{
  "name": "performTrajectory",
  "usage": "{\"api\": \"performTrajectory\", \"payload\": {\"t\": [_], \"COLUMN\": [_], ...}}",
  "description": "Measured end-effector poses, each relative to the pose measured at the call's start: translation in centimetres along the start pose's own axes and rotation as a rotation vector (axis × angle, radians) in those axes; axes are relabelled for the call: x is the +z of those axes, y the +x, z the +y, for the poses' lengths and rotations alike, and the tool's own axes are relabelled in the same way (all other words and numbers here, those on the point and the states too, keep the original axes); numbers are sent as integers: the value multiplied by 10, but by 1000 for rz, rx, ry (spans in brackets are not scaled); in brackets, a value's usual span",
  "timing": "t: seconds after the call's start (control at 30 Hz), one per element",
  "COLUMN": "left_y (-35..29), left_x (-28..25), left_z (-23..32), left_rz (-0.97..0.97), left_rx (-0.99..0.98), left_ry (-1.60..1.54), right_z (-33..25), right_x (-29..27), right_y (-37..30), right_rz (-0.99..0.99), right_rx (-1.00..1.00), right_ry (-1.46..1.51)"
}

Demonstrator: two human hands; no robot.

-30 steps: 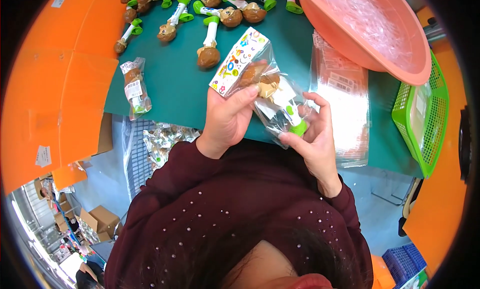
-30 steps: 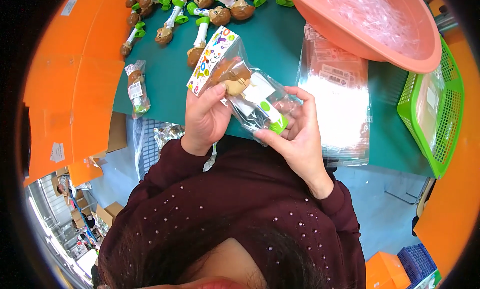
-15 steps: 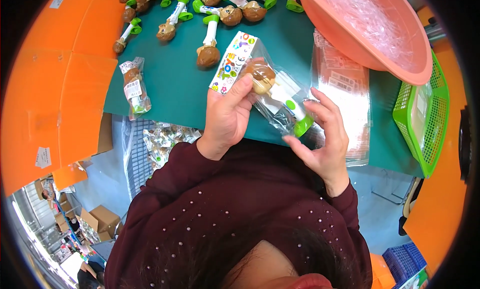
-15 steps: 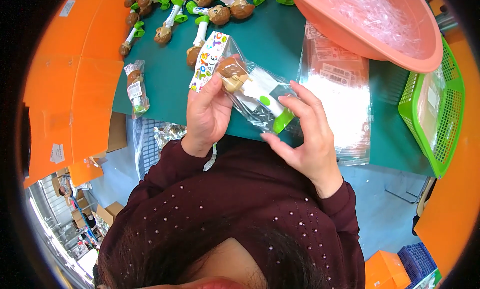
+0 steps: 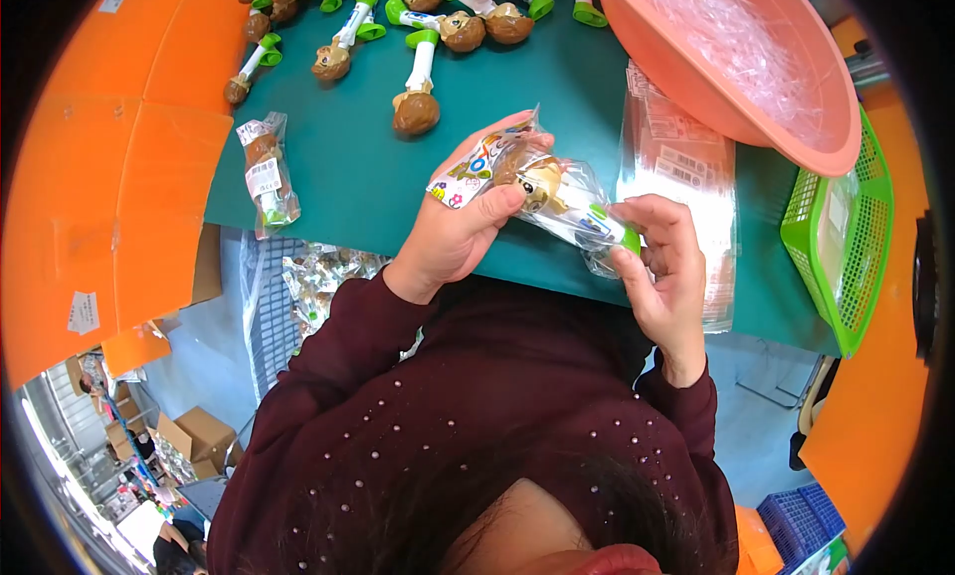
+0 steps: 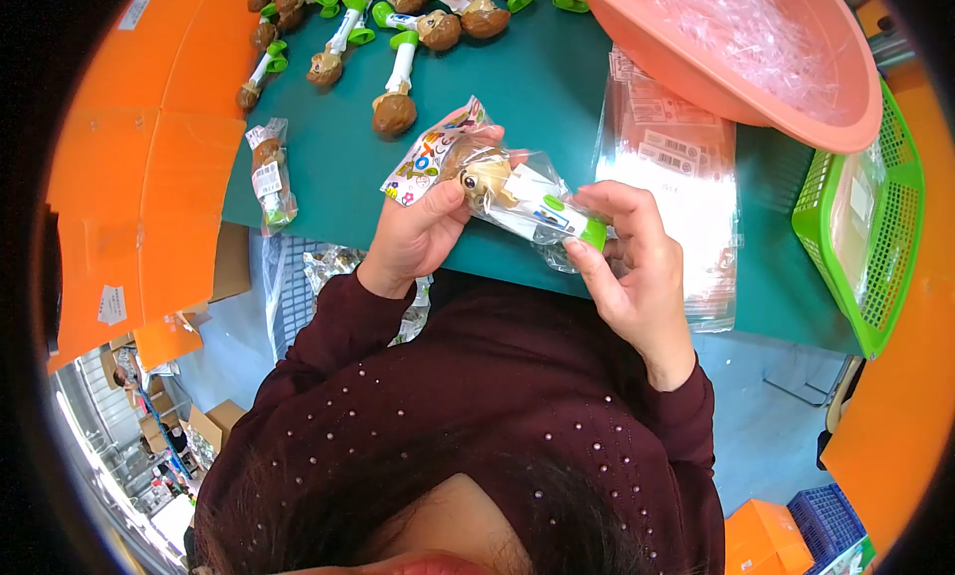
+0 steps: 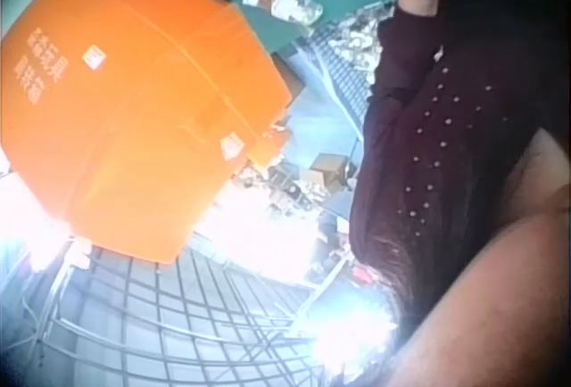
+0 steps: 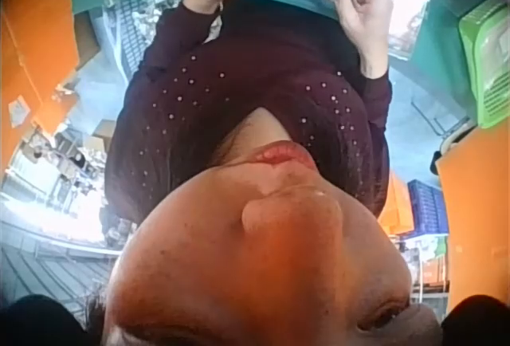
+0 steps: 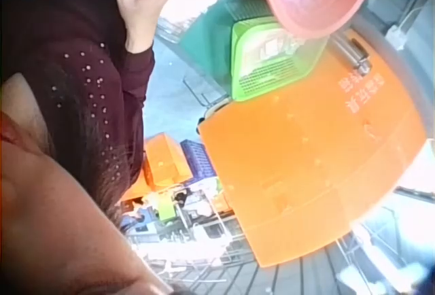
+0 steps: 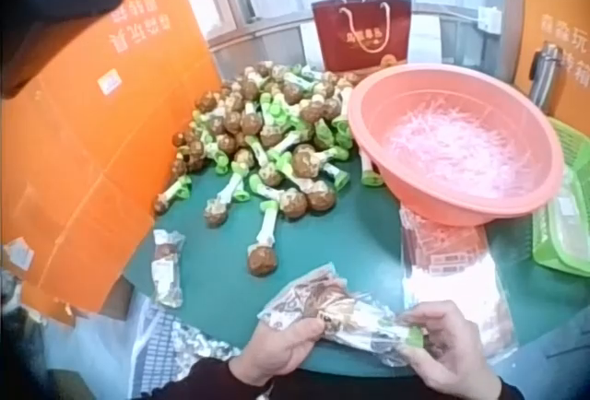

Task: Assembling toy figures and packaging them into plastic bags with labels.

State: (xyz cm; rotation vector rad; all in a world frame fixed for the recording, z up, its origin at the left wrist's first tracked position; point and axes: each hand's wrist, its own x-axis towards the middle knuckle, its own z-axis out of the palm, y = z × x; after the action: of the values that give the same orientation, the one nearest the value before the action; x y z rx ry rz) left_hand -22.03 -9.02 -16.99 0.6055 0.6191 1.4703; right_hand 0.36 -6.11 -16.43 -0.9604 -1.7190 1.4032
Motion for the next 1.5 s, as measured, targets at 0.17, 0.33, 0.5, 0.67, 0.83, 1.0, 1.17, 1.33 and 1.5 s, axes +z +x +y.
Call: {"api": "performTrajectory", "payload": {"t": [0.17, 0.33, 0.5, 0.67, 0.83, 1.0, 1.17, 1.33, 1.5], "left_y": [0, -2, -3, -7, -3, -8, -6, -6, -5], "left_x": [1, -4, 2, 5, -2, -2, 11, 9, 5], "left_z": [0, -5, -5, -4, 0, 2, -3, 1, 11], "left_rz": [62, 2, 161, 225, 236, 179, 76, 239, 123], "left_rx": [99, 253, 162, 120, 149, 178, 232, 89, 22], "left_ry": [40, 44, -45, 13, -54, -31, 62, 128, 238], "right_z": [-8, -7, 7, 15, -3, -4, -14, -11, -17], "right_x": [13, 15, 31, 25, 9, 15, 24, 14, 14], "right_y": [7, 9, 2, 7, 5, 11, 13, 10, 9], "right_rz": [116, 123, 238, 229, 36, 78, 153, 194, 225], "right_rx": [80, 310, -2, -225, -62, 194, 158, 21, -34], "right_ry": [339, 520, 130, -388, 4, 495, 271, -103, -349]}}
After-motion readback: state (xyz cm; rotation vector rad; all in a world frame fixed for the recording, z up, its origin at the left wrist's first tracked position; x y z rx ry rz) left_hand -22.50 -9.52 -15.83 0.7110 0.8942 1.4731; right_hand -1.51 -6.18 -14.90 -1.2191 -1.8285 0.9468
